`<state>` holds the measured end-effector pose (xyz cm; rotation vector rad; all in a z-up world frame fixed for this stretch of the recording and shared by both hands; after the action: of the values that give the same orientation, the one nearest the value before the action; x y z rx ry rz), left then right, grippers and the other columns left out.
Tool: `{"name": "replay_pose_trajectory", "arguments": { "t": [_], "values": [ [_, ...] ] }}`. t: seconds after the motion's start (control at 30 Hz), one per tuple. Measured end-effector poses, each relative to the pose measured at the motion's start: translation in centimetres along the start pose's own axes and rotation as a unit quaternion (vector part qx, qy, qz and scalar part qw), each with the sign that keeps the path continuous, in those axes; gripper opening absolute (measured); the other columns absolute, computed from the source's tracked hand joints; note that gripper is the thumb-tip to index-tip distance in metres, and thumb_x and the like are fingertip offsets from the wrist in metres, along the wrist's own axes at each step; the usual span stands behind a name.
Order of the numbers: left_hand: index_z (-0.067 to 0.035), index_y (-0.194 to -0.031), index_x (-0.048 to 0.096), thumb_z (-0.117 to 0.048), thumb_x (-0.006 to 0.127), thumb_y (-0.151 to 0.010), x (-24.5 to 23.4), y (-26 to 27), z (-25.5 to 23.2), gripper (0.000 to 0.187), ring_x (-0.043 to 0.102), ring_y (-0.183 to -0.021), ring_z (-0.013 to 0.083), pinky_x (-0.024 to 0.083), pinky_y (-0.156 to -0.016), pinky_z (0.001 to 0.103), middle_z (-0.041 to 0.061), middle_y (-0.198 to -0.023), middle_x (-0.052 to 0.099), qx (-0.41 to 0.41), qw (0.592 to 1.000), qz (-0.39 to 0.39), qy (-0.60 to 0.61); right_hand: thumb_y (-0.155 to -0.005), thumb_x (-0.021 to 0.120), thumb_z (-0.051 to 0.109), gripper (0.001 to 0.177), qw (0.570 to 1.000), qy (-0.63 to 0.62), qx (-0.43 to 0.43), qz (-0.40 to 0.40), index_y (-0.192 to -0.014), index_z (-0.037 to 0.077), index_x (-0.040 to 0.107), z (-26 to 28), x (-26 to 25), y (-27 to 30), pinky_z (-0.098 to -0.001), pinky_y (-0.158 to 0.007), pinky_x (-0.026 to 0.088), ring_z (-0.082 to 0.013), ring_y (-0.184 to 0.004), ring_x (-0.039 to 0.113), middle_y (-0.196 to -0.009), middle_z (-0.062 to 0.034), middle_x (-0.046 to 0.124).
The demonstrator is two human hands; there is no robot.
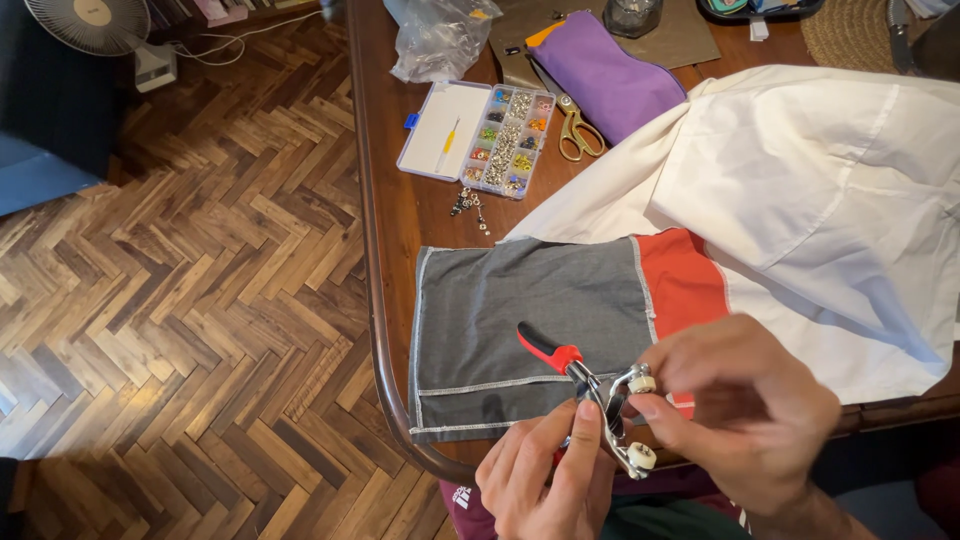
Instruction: Attaching metal eyelets to a fabric garment using eyelet pliers
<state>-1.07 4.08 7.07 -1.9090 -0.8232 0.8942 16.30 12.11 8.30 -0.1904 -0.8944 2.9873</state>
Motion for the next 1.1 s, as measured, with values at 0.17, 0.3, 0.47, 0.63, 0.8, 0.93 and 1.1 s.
{"name": "replay_pose_trajectory", "arguments": {
  "t": [0.17,0.3,0.47,0.63,0.8,0.93,1.1],
  "values": [
    [-0.015,-0.121,0.081,-0.013,0.084,-0.106,0.1,0.1,0.0,0.015,0.072,-0.066,0.0109,0.057,-0.058,0.022,0.002,-0.100,0.084,0.000,1.000,0.004,-0.003,-0.093,0.085,0.001,0.029,0.980,-0.155,0.110,0.067,-0.119,0.003,0.074,-2.8,1.7,-0.4,-0.0262,-0.073,0.073,-0.0256,-0.099,0.086,-0.107,-0.0173,0.082],
    [-0.016,-0.119,0.081,-0.018,0.086,-0.107,-0.1,0.2,0.0,0.014,0.068,-0.064,0.0125,0.056,-0.058,0.023,0.001,-0.101,0.084,0.007,1.000,0.009,-0.024,-0.098,0.083,0.006,0.016,0.966,-0.207,0.128,0.087,-0.114,0.004,0.081,-4.1,2.5,0.1,-0.0333,-0.085,0.070,-0.0266,-0.094,0.085,-0.101,-0.0203,0.086],
    [-0.016,-0.120,0.081,-0.019,0.085,-0.108,-0.1,0.2,-0.3,0.013,0.067,-0.064,0.0116,0.053,-0.057,0.024,0.000,-0.100,0.083,0.008,0.999,0.009,-0.037,-0.096,0.080,-0.001,0.019,0.958,-0.243,0.138,0.065,-0.113,0.006,0.082,-5.1,2.5,0.8,-0.0378,-0.088,0.069,-0.0273,-0.096,0.083,-0.099,-0.0173,0.084],
    [-0.010,-0.123,0.080,-0.008,0.076,-0.108,0.1,-0.1,0.7,0.016,0.070,-0.064,0.0153,0.055,-0.058,0.026,0.005,-0.100,0.084,-0.025,0.999,0.020,0.016,-0.097,0.089,0.010,0.025,0.971,-0.200,0.102,0.085,-0.121,0.002,0.083,-5.7,2.2,0.7,-0.0289,-0.077,0.066,-0.0214,-0.088,0.077,-0.106,-0.0211,0.087],
    [-0.010,-0.125,0.080,-0.010,0.076,-0.109,0.4,-0.3,0.3,0.015,0.069,-0.064,0.0145,0.054,-0.057,0.025,0.005,-0.101,0.084,-0.035,0.998,0.032,0.028,-0.099,0.084,0.005,0.033,0.979,-0.171,0.080,0.074,-0.131,0.000,0.081,-5.3,1.4,1.2,-0.0352,-0.090,0.073,-0.0275,-0.104,0.086,-0.111,-0.0210,0.086],
    [-0.012,-0.125,0.078,-0.014,0.077,-0.111,0.8,-0.3,-0.4,0.015,0.065,-0.062,0.0159,0.053,-0.057,0.026,0.004,-0.101,0.083,-0.019,0.999,0.039,0.017,-0.102,0.080,0.011,0.020,0.977,-0.189,0.079,0.059,-0.120,0.003,0.080,-4.8,1.6,0.5,-0.0348,-0.090,0.070,-0.0258,-0.099,0.083,-0.105,-0.0178,0.083],
    [-0.011,-0.117,0.082,-0.021,0.081,-0.110,1.0,-0.6,-1.7,0.012,0.067,-0.064,0.0138,0.053,-0.057,0.026,0.004,-0.100,0.083,0.035,0.998,0.037,-0.038,-0.099,0.073,0.003,0.013,0.962,-0.246,0.115,0.038,-0.110,0.009,0.074,-4.8,1.9,0.2,-0.0373,-0.084,0.067,-0.0266,-0.092,0.081,-0.097,-0.0106,0.075]
  ]
}}
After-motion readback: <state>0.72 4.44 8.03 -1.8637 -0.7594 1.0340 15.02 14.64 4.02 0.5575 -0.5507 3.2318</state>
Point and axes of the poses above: each hand's wrist, its own y-axis away from the middle knuckle, its own x-axis out of the palm, z = x × y, the point moved 9 cm from there along -y, towards the middle knuckle
